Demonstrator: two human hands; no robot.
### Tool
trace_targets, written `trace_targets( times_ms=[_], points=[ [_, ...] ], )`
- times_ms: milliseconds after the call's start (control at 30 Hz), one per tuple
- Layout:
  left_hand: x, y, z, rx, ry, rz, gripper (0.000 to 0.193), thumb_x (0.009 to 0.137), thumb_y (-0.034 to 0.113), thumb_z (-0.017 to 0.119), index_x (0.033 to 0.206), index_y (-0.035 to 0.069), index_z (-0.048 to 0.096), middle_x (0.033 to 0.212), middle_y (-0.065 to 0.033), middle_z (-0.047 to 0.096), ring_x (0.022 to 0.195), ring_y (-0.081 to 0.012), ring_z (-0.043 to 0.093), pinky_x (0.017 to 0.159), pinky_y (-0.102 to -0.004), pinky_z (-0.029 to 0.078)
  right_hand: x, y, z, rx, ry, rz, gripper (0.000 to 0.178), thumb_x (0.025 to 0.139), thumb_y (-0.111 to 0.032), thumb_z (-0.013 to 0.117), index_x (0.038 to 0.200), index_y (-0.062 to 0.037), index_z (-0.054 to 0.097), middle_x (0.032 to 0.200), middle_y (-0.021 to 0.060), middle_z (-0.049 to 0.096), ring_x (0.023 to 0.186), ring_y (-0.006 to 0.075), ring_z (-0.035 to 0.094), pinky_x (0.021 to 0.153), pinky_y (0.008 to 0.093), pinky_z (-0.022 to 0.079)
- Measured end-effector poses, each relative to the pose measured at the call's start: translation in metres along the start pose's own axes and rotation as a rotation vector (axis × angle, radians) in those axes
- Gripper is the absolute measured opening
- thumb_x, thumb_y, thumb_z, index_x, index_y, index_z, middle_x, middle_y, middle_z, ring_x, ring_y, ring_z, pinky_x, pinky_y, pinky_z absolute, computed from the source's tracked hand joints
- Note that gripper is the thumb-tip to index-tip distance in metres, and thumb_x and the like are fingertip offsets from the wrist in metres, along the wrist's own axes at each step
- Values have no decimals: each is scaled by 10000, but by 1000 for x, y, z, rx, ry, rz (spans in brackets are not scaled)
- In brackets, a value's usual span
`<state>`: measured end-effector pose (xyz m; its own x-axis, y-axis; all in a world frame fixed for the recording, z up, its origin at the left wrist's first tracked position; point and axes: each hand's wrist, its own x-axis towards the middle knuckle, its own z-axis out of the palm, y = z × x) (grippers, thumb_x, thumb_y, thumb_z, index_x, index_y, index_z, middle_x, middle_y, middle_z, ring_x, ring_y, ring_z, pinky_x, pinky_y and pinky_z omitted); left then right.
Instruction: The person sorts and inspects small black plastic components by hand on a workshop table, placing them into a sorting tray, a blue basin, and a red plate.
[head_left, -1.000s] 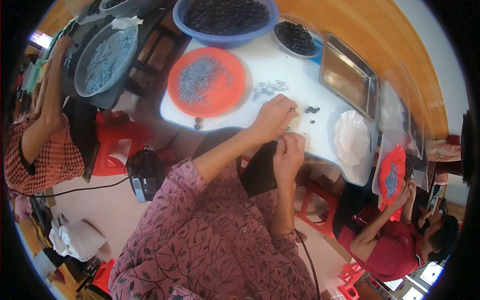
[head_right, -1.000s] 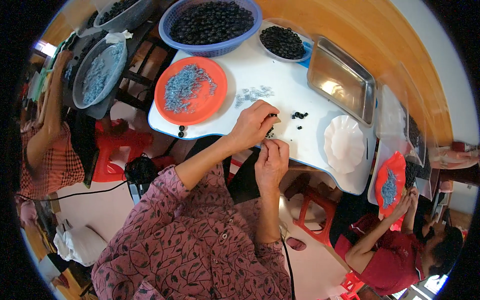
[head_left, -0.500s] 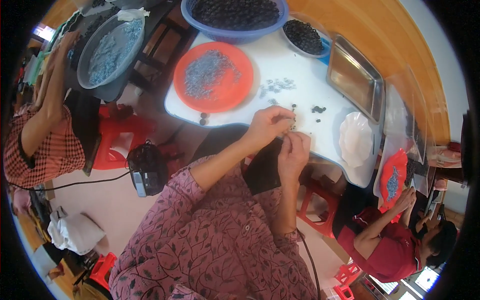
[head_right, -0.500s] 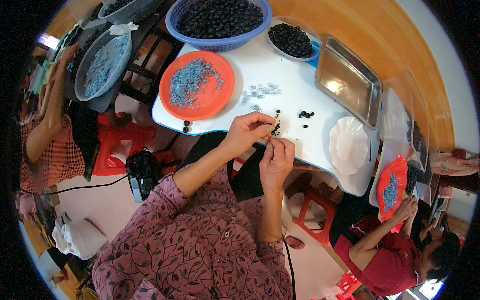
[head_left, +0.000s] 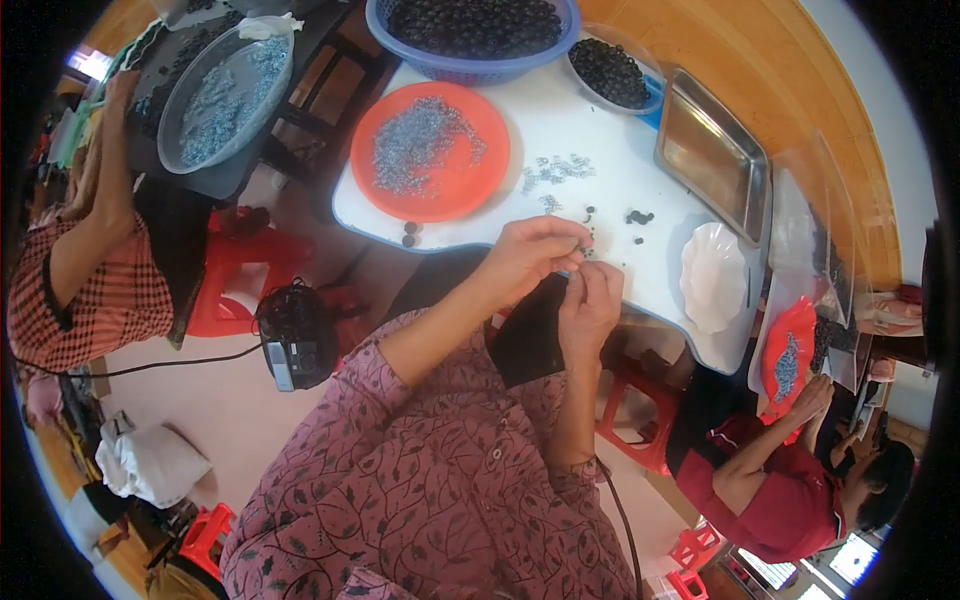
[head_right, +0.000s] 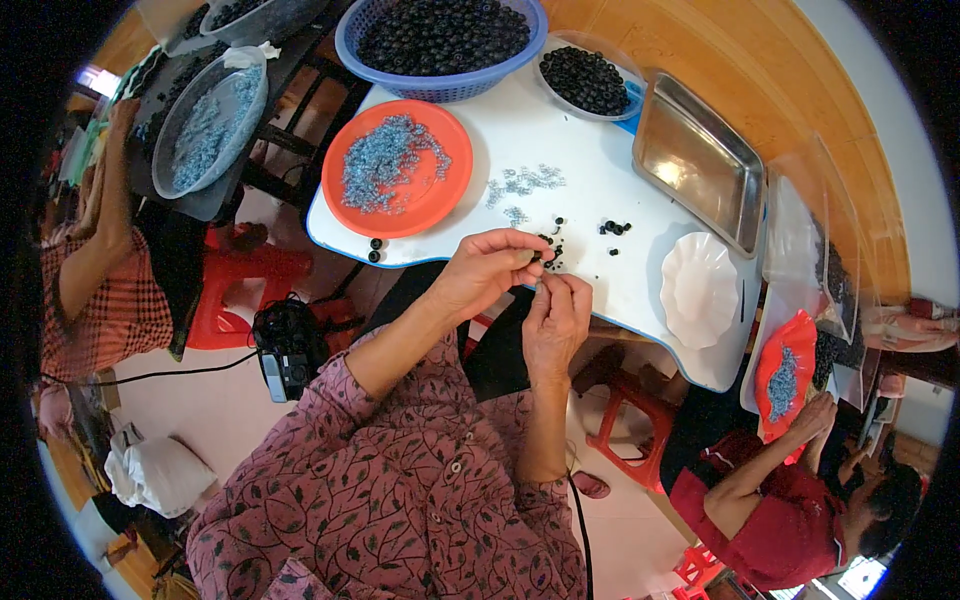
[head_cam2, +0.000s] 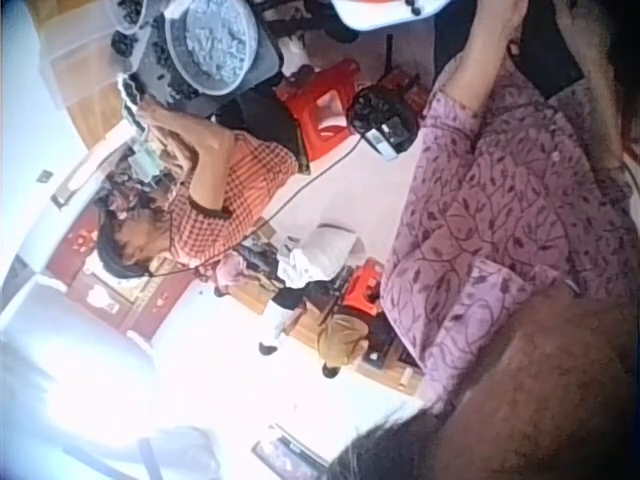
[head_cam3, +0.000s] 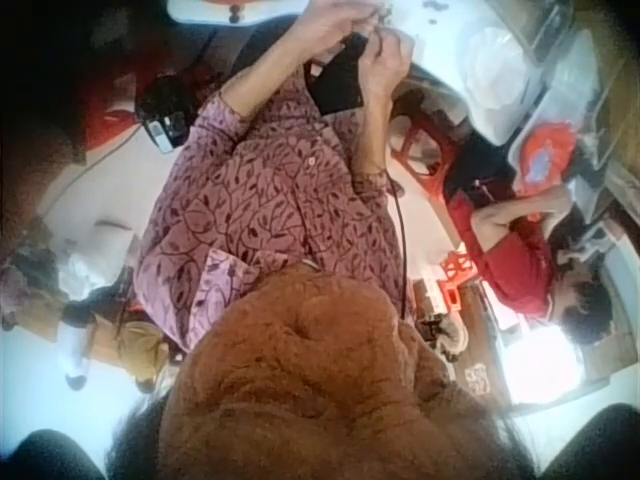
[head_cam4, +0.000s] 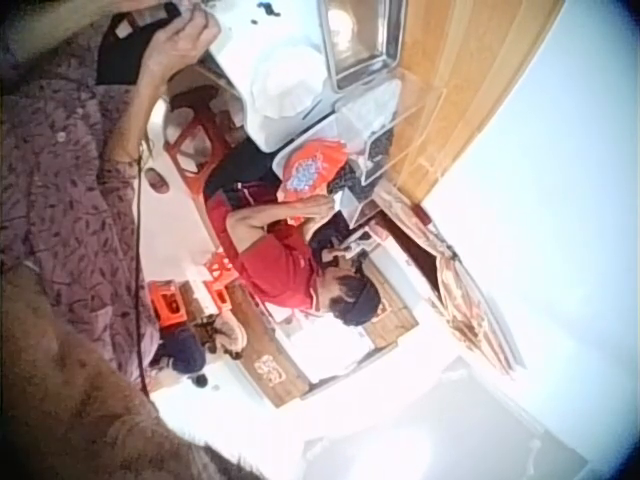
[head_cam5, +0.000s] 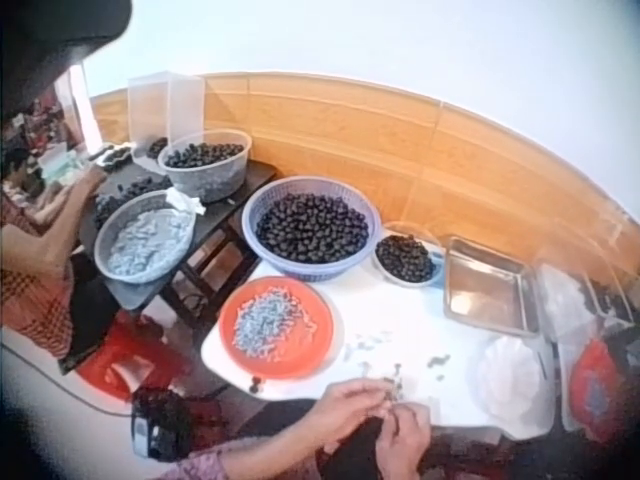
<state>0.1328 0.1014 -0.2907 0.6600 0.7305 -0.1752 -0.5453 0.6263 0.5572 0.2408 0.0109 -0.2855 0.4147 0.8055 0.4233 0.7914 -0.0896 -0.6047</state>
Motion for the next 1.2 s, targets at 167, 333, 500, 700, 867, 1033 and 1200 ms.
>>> trace_targets(
  times_ms=[167, 333, 500, 700, 867, 1033, 1200],
  points=[
    [-14, 4, 5, -128, -45, 11, 239, 928, -8, 540, 1149, -64, 610, 1051, -158, 660, 835, -157, 644, 785, -281, 548, -1, 0, 1, 19, -8, 22, 132, 821, 15, 645, 947, -14, 669, 947, 127, 588, 853, 290, 603, 742, 358, 497],
    [-31, 6, -1, -43, -5, -26, 238, 951, 38, 545, 1163, -53, 606, 1007, -131, 663, 777, -133, 621, 725, -267, 539, 0, -2, -1, 23, -6, -11, 127, 824, 16, 646, 945, -14, 667, 944, 128, 590, 844, 293, 609, 734, 356, 501],
    [-52, 22, -5, 8, 50, -3, 217, 975, 124, 550, 1106, -30, 627, 894, -85, 648, 666, -97, 575, 600, -240, 489, 4, -25, -3, 90, 6, -8, 142, 830, 19, 655, 964, -23, 668, 950, 130, 602, 806, 272, 621, 691, 338, 511],
    [-74, 40, -21, 35, 142, 105, 265, 992, 220, 534, 1070, -14, 634, 805, -50, 620, 597, -84, 546, 533, -231, 448, 33, -67, 18, 256, -48, -186, 151, 825, 41, 646, 963, -14, 669, 911, 140, 607, 779, 264, 625, 667, 325, 508],
    [-88, 52, -33, -22, 171, 196, 271, 997, 241, 522, 1060, 2, 634, 777, -40, 613, 582, -93, 542, 512, -232, 423, 52, -93, 48, 350, -135, -199, 130, 812, 36, 646, 929, -15, 670, 872, 116, 608, 781, 259, 627, 679, 333, 503],
    [-99, 66, -39, -48, 235, 223, 257, 991, 229, 534, 1084, 10, 630, 792, -45, 614, 599, -108, 542, 545, -242, 436, 68, -106, 81, 213, -170, -296, 118, 779, -21, 660, 891, -51, 681, 828, 98, 594, 778, 283, 609, 680, 392, 475],
    [-100, 71, -44, -73, 240, 320, 232, 978, 188, 552, 1108, 11, 625, 901, -70, 630, 692, -126, 574, 624, -258, 469, 77, -113, 102, -18, -309, -370, 122, 733, -140, 691, 844, -94, 716, 812, 84, 575, 842, 268, 576, 714, 400, 418]
  ],
)
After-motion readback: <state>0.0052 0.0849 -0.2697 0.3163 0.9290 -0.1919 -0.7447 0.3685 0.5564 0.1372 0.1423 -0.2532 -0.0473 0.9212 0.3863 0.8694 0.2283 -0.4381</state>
